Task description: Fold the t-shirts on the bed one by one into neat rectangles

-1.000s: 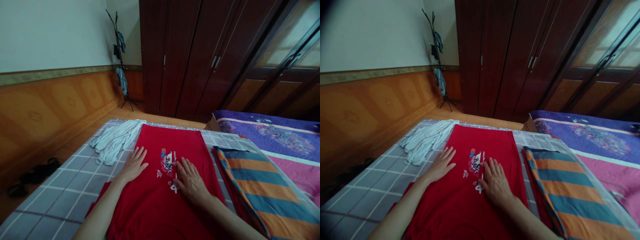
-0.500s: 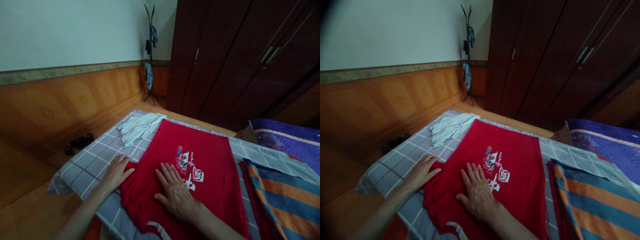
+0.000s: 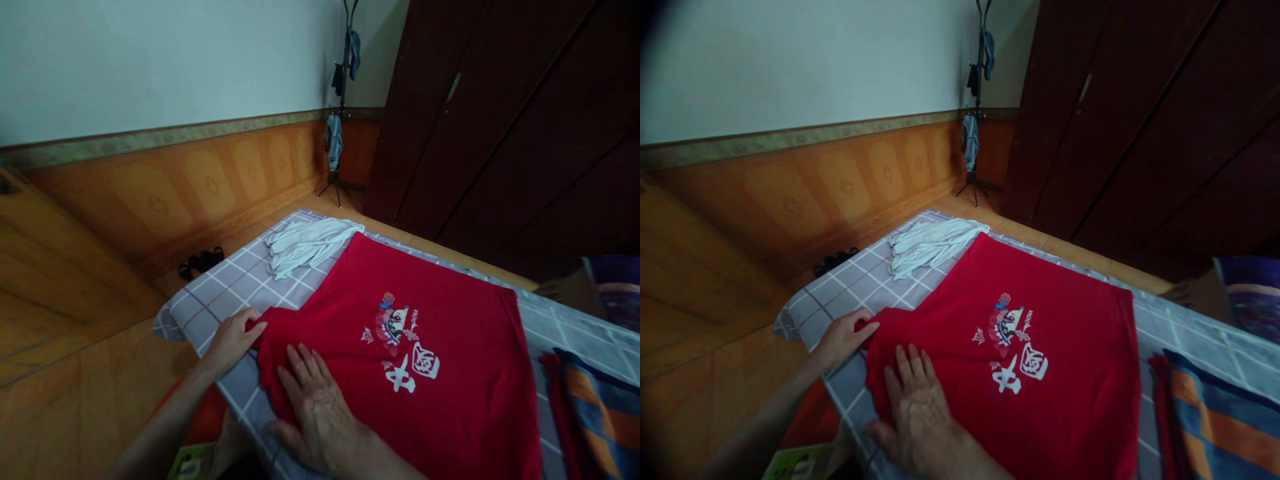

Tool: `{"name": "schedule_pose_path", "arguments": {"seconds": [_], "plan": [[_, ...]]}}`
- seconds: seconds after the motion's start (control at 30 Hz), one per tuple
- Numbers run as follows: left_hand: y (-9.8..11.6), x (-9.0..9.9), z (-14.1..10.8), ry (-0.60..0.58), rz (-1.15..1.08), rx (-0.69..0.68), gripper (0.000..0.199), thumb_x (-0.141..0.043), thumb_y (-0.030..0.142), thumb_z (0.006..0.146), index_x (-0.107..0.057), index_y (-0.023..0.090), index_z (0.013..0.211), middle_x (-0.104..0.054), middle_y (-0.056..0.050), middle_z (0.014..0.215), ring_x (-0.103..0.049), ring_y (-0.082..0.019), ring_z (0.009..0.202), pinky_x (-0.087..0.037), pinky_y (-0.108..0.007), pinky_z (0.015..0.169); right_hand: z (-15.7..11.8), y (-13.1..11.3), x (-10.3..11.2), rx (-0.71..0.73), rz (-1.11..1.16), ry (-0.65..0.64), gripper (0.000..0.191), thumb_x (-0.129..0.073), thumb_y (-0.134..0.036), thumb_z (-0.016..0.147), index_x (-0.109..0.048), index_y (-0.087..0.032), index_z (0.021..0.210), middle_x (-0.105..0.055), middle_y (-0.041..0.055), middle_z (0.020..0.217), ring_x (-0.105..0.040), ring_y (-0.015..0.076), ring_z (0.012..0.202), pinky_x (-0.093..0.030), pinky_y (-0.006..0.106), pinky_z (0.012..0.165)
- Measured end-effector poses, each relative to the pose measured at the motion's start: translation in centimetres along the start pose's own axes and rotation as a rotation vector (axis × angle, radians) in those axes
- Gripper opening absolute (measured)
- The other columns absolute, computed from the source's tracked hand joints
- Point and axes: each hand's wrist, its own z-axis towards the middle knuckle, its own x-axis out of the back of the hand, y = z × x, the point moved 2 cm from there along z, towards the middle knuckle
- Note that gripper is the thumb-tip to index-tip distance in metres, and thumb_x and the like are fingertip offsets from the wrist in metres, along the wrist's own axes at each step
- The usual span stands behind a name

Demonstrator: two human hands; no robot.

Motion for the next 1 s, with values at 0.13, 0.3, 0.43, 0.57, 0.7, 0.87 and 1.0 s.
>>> {"name": "schedule_pose_path", "arguments": {"seconds": [0.13,0.3,0.43,0.57,0.7,0.87,1.0], "plan": [[-0.7,0.0,0.8,0.023,-0.401,0.166,0.021,-0.057,0.038,0.071,-0.056,0.018,0.075,-0.057,0.003,0.065,-0.054,-0.016,0.062,-0.042,-0.025,0.059,-0.6,-1.0,-2.8,0.099,-0.002,0.003,0.044,-0.055,-0.037,0.086,-0.056,-0.015,0.123,-0.034,0.0145,0.146,-0.024,0.0314,0.137,-0.024,0.050,0.110],[-0.9,0.0,0.9,0.052,-0.557,0.267,0.024,-0.059,0.038,0.070,-0.056,0.016,0.080,-0.058,0.002,0.066,-0.055,-0.013,0.058,-0.041,-0.023,0.054,0.0,-0.8,-1.9,0.053,0.329,0.260,0.020,-0.046,-0.023,0.089,-0.065,-0.021,0.090,-0.066,0.0087,0.109,-0.059,0.0205,0.103,-0.047,0.037,0.091],[-1.2,-0.1,0.6,0.043,-0.755,0.337,0.035,-0.065,0.033,0.064,-0.058,0.016,0.094,-0.064,-0.002,0.082,-0.061,-0.015,0.072,-0.046,-0.026,0.066,0.5,-1.3,-0.3,0.062,0.630,0.298,0.026,-0.043,-0.031,0.093,-0.066,-0.021,0.087,-0.068,0.0061,0.098,-0.061,0.0165,0.096,-0.049,0.029,0.081],[-1.9,0.3,-0.8,0.137,-0.524,0.312,0.056,-0.062,0.041,0.063,-0.052,0.015,0.112,-0.059,-0.012,0.112,-0.061,-0.022,0.093,-0.048,-0.033,0.077,0.3,-0.7,-0.4,0.068,0.578,0.228,0.030,-0.040,-0.031,0.094,-0.068,-0.021,0.090,-0.069,0.0063,0.100,-0.060,0.0169,0.101,-0.046,0.030,0.090],[-1.4,1.0,-3.4,0.202,0.045,0.323,0.063,-0.050,0.057,0.076,-0.044,0.015,0.122,-0.059,-0.012,0.109,-0.061,-0.023,0.081,-0.047,-0.037,0.072,-0.1,0.2,-1.5,0.151,0.422,0.059,0.033,-0.053,-0.039,0.089,-0.060,-0.021,0.116,-0.060,0.0057,0.123,-0.046,0.0204,0.123,-0.029,0.038,0.108],[-0.1,1.1,-4.5,-0.011,0.321,0.373,0.049,-0.048,0.058,0.079,-0.050,0.018,0.108,-0.063,-0.009,0.097,-0.062,-0.026,0.084,-0.042,-0.034,0.072,-0.2,-0.1,-2.7,0.412,0.300,-0.216,0.050,-0.054,-0.055,0.085,-0.055,-0.022,0.122,-0.056,0.0052,0.128,-0.041,0.0202,0.127,-0.016,0.039,0.113],[-0.7,0.9,-3.3,-0.076,0.310,0.309,0.024,-0.047,0.043,0.080,-0.051,0.019,0.078,-0.061,-0.004,0.077,-0.058,-0.022,0.075,-0.039,-0.031,0.068,-0.6,-0.1,-0.9,0.348,0.286,-0.157,0.051,-0.049,-0.048,0.090,-0.044,-0.024,0.135,-0.046,0.0045,0.140,-0.032,0.0176,0.134,-0.016,0.037,0.114]]}}
